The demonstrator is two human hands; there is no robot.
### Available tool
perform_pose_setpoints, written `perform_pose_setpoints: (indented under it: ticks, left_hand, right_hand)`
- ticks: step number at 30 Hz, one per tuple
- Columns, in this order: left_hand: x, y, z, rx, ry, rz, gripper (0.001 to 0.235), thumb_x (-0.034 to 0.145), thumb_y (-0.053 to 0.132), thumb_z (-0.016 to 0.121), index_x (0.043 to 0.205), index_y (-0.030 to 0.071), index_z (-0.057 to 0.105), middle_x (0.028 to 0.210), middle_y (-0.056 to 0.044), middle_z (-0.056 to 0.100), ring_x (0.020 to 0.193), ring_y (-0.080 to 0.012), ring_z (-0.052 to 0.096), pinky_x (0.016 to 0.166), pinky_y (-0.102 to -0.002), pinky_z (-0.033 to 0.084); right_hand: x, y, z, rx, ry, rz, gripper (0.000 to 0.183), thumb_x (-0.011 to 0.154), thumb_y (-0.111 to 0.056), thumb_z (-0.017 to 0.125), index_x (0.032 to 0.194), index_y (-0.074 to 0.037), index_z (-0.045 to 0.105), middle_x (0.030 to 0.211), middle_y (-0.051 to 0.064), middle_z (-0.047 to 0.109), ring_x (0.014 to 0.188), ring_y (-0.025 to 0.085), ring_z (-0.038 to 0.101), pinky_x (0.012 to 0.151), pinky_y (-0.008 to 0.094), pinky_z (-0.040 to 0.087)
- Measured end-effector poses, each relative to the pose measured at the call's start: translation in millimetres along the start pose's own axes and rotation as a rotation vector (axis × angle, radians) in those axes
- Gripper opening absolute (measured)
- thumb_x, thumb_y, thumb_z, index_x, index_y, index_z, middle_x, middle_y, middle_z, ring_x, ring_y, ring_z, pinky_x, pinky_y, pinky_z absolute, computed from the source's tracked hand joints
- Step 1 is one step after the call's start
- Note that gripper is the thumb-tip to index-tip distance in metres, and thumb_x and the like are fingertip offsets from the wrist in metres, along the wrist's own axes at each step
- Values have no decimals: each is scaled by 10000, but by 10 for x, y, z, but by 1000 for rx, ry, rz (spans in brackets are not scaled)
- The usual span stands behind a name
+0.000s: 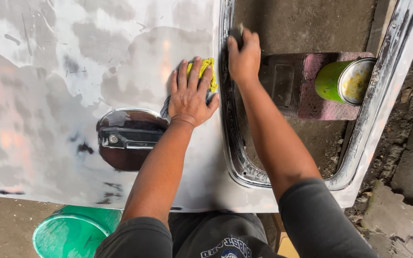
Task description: The person dips a yellow cloth and a sanding block into a green bucket of water. They then use the sanding block to scrub the edge of a white car door while wiping the surface with the cloth. The person continues to scrub and wipe the door edge repeatedly.
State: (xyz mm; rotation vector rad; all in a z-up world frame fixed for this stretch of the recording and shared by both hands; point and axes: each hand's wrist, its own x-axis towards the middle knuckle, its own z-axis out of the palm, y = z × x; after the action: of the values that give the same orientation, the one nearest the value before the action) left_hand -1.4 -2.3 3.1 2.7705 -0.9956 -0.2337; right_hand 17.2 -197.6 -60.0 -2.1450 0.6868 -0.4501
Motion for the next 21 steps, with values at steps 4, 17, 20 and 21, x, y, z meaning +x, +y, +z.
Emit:
perform_pose_setpoints:
  ticks: [4, 17, 20, 21]
  left_hand:
    - [-7, -22, 66, -17, 39, 12, 766, 899, 531, 592, 1561, 172, 458, 1665, -125, 271, 1517, -412, 214, 1216, -604, 169]
    - [-16, 2, 26, 4, 25, 19, 771, 906, 536, 597, 1567, 166, 453, 1665, -135, 265, 1516, -423, 211, 1215, -605, 166]
    - [-9, -12, 31, 1, 36, 21, 776, 899, 536, 600, 1563, 160, 456, 1666, -140, 265, 1516, -425, 209, 1213, -604, 166]
    - [-24, -18, 46, -4, 39, 18, 780, 895, 538, 600, 1560, 155, 458, 1666, -142, 265, 1515, -426, 208, 1209, -605, 166]
  right_hand:
    - [-933, -119, -432, -8, -23, -48, 307, 991, -155, 699, 1254, -7, 642, 1111, 199, 632, 1057, 377, 648, 929, 431, 521]
    - [-180, -102, -63, -134, 9, -46, 270, 963, -144, 711, 1192, -19, 642, 1090, 212, 626, 1006, 431, 632, 861, 476, 518]
    - [-508, -138, -251, -112, -22, -66, 298, 962, -129, 704, 1228, -18, 628, 1100, 221, 616, 1026, 437, 630, 878, 478, 516]
    - [-689, -140, -340, -87, -54, -84, 330, 960, -112, 696, 1267, -16, 621, 1091, 226, 609, 1035, 438, 631, 892, 476, 517]
